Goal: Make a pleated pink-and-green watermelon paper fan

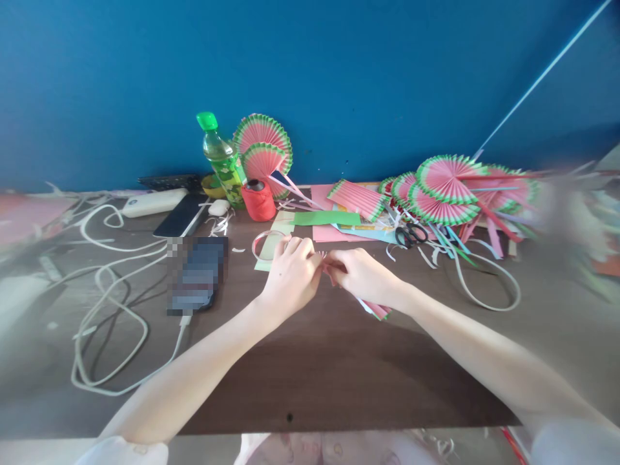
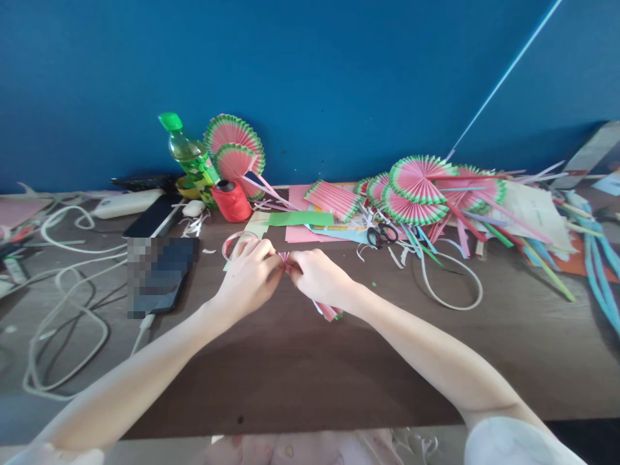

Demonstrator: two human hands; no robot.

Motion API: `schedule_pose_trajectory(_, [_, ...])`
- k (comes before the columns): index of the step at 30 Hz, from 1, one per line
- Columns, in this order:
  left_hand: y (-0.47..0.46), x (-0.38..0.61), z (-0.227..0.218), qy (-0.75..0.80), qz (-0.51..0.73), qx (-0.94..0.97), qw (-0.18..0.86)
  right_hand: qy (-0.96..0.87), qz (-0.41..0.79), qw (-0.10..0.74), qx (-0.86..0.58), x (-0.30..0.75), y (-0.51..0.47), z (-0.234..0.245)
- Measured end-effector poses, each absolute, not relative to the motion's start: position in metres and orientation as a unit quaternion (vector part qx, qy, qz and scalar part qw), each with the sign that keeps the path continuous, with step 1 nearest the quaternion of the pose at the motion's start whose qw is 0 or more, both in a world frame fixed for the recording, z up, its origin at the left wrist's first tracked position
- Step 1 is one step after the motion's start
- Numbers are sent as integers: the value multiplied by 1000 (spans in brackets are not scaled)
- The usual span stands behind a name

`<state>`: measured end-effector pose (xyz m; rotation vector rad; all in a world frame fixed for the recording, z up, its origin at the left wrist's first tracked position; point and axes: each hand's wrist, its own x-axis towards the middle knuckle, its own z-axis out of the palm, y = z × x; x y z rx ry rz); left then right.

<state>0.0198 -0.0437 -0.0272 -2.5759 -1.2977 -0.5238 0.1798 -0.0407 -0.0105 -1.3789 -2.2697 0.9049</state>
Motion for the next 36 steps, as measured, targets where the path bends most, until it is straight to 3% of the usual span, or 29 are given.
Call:
schedule_pose_trajectory(16, [-40, 16, -25, -448, -171, -876, -45, -797, 345, 175, -463, 185, -37, -20])
schedule_pose_trajectory(28, [-43, 19, -33, -462, -174, -869, -30, -791, 352, 162, -473, 182, -40, -19])
schedule_pose_trajectory(36, [-39, 17, -23, -460, -196, -854, -140, -786, 376, 151, -467, 185, -37, -17])
